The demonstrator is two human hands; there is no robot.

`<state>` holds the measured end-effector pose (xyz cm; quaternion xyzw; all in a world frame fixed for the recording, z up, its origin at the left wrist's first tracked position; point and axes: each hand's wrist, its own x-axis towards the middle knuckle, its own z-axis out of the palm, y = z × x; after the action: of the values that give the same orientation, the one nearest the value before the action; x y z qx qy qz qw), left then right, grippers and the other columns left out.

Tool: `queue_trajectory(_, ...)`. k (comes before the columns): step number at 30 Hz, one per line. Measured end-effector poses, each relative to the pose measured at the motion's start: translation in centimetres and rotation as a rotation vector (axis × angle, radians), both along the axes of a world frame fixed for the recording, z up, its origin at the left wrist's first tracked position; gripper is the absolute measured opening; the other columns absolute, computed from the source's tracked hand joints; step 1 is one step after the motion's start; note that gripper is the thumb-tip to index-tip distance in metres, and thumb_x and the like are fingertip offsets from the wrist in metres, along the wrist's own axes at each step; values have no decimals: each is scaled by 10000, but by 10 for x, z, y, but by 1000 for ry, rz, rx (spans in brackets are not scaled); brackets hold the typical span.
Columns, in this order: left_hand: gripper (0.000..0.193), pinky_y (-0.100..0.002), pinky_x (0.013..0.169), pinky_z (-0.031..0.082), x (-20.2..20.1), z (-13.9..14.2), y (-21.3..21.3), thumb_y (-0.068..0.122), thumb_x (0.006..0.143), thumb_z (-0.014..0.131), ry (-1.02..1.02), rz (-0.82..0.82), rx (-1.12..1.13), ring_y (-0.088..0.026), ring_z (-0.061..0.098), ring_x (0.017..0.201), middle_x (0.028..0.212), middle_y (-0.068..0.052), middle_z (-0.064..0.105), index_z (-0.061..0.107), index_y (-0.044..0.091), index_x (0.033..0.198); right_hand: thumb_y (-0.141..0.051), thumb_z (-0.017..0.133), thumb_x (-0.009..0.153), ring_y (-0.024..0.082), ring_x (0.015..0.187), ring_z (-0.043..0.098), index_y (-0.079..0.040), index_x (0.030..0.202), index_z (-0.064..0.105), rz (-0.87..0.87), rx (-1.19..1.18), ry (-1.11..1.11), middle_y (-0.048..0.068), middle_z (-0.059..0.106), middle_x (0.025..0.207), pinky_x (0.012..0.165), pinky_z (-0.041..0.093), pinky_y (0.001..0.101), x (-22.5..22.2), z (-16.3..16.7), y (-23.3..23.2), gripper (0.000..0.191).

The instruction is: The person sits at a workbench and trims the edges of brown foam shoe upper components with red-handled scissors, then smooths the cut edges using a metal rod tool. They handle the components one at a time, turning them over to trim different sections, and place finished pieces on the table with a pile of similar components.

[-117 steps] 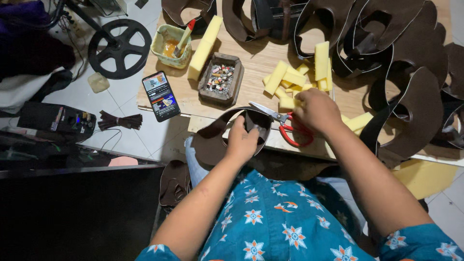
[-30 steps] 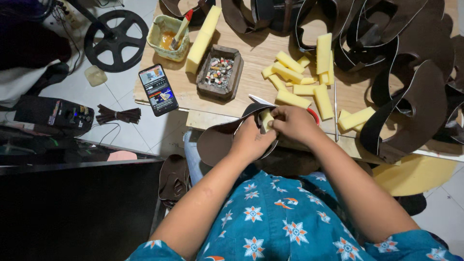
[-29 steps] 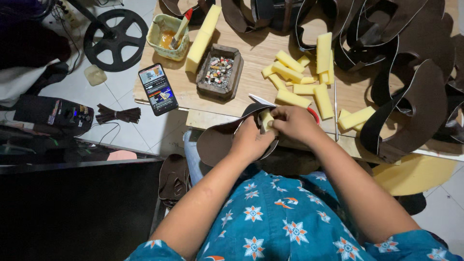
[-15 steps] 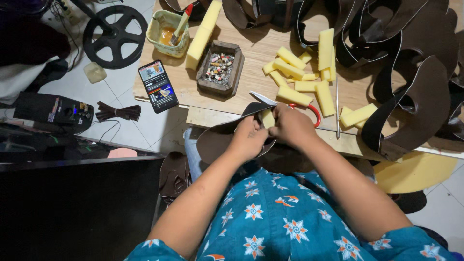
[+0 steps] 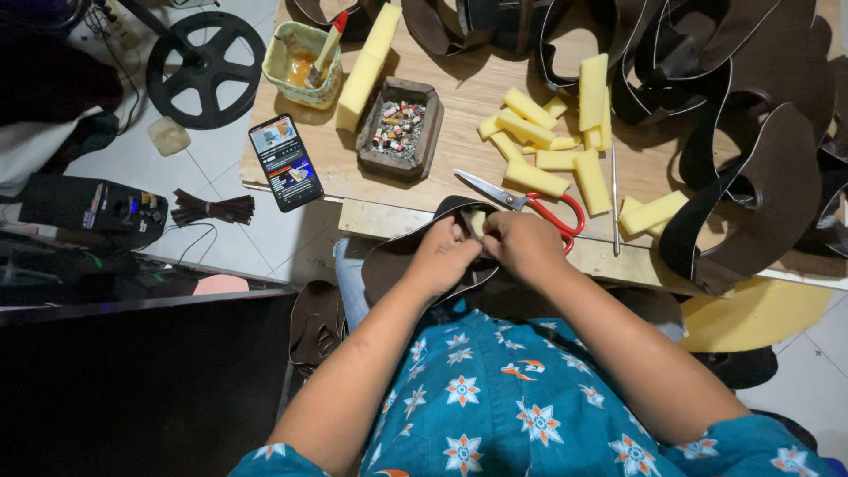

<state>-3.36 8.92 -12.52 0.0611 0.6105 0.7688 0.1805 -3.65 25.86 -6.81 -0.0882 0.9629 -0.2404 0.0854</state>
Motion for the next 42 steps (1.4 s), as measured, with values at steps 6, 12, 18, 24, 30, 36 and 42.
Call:
queue_trajectory(6,315,-294,838,543,13,5,-5,52,859,625,77,79,-215,-129,659,927,1014,-45,689,576,-15,1163,-368,752,844,355,847,703,-126,1044,754,-34,-16,-22,155,739,902,724,544,475,-3,3,1,314)
queue_trajectory(12,230,-309,723,528,18,9,-8,56,839,634,-36,33,-193,-135,615,799,908,-47,675,637,-13,1059,-299,720,856,354,803,698,-123,951,753,-18,-58,225,125,740,874,662,533,480,3,-2,-11,202)
queue_trajectory(18,247,-275,791,523,23,12,-3,33,864,640,-17,18,28,-100,629,866,998,-27,691,647,-14,1106,-303,741,864,354,794,702,-116,964,729,-18,-50,219,125,738,866,665,534,478,4,-8,-12,212)
queue_trajectory(24,225,-273,777,530,26,3,8,55,857,667,-56,307,-85,-94,653,875,981,-45,709,633,-17,1068,-301,776,804,355,815,712,-88,1052,731,-37,-115,124,155,744,883,682,545,478,-1,-11,-8,331)
queue_trajectory(30,155,-308,652,536,12,-7,8,57,859,655,-64,377,-332,-135,648,751,824,-107,714,591,-79,897,-304,739,842,330,779,726,-131,1004,764,-60,-171,8,128,746,835,696,559,457,-8,-10,-8,239)
queue_trajectory(36,149,-279,649,517,17,3,1,66,846,637,-96,261,-308,-118,630,728,833,-65,704,646,-32,958,-323,753,834,363,766,700,-142,953,749,-78,-79,140,132,733,807,663,529,491,-4,-16,-13,216)
queue_trajectory(42,167,-274,611,501,27,4,4,115,924,545,-100,291,-114,-94,589,665,790,-22,651,650,-14,936,-320,741,832,352,764,700,-118,937,731,-77,-123,84,125,725,793,668,535,480,-7,-21,-9,227)
